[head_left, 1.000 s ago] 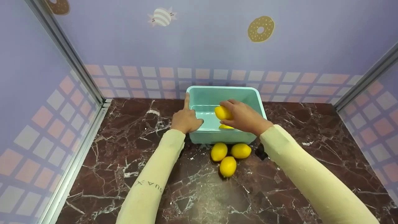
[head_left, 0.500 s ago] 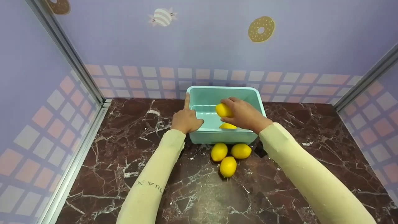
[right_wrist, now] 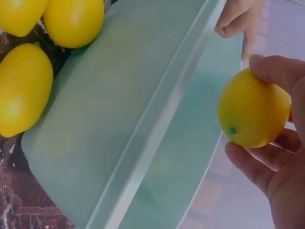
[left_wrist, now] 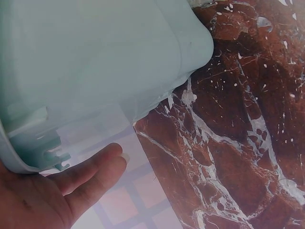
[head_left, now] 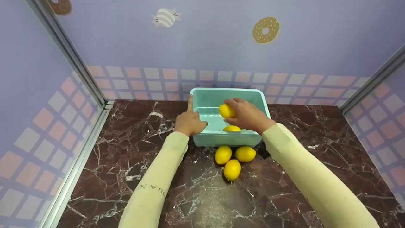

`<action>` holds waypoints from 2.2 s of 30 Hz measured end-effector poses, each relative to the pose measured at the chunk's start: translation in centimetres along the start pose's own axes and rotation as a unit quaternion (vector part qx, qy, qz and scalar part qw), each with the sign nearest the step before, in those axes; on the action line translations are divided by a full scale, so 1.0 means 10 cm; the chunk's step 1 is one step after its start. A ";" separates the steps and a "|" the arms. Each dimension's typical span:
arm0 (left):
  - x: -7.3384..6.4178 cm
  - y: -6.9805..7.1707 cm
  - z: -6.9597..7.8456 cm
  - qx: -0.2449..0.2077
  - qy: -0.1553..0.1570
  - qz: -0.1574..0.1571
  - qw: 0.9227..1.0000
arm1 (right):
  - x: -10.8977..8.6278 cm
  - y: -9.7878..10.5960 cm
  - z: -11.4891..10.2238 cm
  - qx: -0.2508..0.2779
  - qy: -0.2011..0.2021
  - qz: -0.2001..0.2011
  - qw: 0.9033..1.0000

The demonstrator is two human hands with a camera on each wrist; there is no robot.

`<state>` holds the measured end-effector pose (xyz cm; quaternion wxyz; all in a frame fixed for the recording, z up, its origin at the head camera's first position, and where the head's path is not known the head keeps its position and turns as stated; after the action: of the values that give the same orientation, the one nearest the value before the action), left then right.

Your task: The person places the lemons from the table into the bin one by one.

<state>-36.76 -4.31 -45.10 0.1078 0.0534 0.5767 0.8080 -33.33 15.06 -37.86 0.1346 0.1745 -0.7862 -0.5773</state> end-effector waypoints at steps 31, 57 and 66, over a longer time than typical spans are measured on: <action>-0.01 0.01 -0.01 0.003 -0.001 -0.008 1.000 | 0.09 -0.01 0.08 -0.019 -0.010 0.010 1.000; 0.01 -0.01 -0.01 -0.008 0.012 -0.009 1.000 | 0.04 0.02 0.02 -0.045 0.008 -0.001 0.999; 0.00 0.00 0.00 -0.003 0.007 -0.003 1.000 | 0.02 0.02 0.03 -0.046 0.012 0.004 0.999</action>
<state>-36.81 -4.34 -45.12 0.1064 0.0451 0.5754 0.8097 -33.64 15.29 -37.75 0.1542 0.1720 -0.7581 -0.6098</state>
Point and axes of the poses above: each hand's wrist, its own x-axis towards the middle knuckle, its own y-axis out of the back of the hand, z = x × y, the point moved 4 cm from there along x, towards the middle knuckle, and after that the axes turned 3 degrees about -x, right-handed, at the moved point
